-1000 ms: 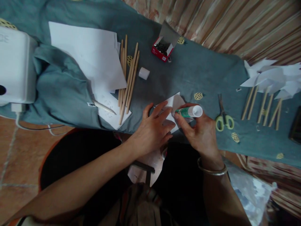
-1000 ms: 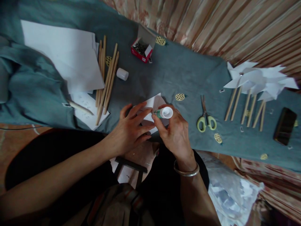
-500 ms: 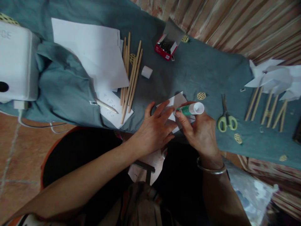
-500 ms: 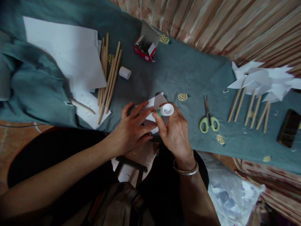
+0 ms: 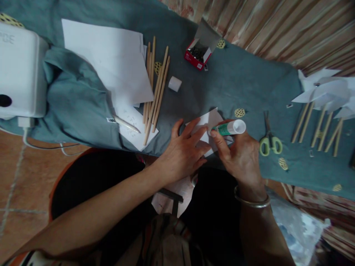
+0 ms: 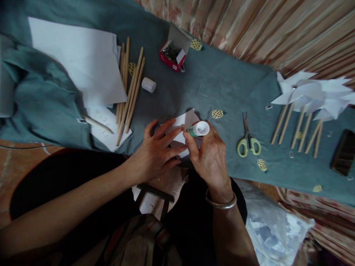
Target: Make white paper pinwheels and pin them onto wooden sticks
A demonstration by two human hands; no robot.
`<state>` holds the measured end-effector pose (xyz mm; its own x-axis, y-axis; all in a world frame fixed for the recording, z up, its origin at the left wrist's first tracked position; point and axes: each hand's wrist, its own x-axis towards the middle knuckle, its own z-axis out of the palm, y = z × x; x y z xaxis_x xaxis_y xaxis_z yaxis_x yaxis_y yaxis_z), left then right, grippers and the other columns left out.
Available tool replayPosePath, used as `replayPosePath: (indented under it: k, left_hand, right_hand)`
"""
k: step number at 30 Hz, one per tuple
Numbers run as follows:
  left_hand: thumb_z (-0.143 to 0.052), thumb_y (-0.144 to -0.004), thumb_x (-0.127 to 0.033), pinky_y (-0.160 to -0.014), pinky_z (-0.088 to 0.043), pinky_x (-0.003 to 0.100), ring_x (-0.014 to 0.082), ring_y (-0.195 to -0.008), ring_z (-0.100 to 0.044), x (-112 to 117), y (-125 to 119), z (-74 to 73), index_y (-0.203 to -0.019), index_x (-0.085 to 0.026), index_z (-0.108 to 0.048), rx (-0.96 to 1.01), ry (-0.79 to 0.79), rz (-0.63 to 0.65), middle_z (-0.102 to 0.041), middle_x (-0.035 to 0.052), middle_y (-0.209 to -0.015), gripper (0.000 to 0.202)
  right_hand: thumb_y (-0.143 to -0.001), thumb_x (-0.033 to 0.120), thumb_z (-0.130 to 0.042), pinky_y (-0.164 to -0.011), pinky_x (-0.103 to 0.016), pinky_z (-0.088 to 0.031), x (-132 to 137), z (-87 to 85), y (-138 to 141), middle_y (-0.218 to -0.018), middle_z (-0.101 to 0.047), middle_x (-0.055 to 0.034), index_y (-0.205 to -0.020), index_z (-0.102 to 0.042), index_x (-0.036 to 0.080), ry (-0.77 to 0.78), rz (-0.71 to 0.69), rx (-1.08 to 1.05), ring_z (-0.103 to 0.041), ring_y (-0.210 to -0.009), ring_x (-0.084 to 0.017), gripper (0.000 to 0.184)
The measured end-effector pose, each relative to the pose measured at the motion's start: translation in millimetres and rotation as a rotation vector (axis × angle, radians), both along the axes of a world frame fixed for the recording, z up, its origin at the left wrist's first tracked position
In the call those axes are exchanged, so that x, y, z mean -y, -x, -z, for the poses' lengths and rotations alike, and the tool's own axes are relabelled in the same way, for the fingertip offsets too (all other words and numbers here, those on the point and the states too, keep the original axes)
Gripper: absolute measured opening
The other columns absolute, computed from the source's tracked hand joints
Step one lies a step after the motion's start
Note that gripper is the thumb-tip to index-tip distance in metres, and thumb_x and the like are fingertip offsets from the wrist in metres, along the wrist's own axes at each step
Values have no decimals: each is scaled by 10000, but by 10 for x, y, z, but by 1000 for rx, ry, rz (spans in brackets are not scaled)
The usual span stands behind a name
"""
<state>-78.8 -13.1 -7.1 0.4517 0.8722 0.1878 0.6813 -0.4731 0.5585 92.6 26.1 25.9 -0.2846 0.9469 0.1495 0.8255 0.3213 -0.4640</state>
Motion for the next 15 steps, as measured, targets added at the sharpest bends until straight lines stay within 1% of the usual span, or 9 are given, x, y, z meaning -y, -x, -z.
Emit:
replayPosePath:
  k: [3,9,15]
  left_hand:
    - [-687,-845,-325,-1131,-175,679,384,-1430,-319,3,1,12,-1133,-235,-679,6,0,1,-501,126,-1454,302]
    - [-675,-852,-335,-1137,-171,679,381,-1430,-323,1,-3,17,-1130,-234,-681,-3,-5,2,-506,122,-1442,295]
    - [-690,-843,-326,-1130,-176,689,390,-1416,-338,-1,-12,1,-1126,-226,-689,-10,-10,0,-514,132,-1430,300]
  right_hand:
    - [-939,438,-544,-807,-429,-549,5,-2,-16,-929,-718,-93,-1036,-616,222,4,-8,10,-699,-904,-286,247]
    - [-935,434,-557,-771,-379,-551,16,0,-51,-901,-730,-97,-1029,-617,195,-27,-27,24,-710,-870,-265,263]
    - [-931,443,-559,-766,-386,-553,26,7,-32,-912,-733,-91,-1021,-623,205,-1,-35,-7,-710,-862,-264,263]
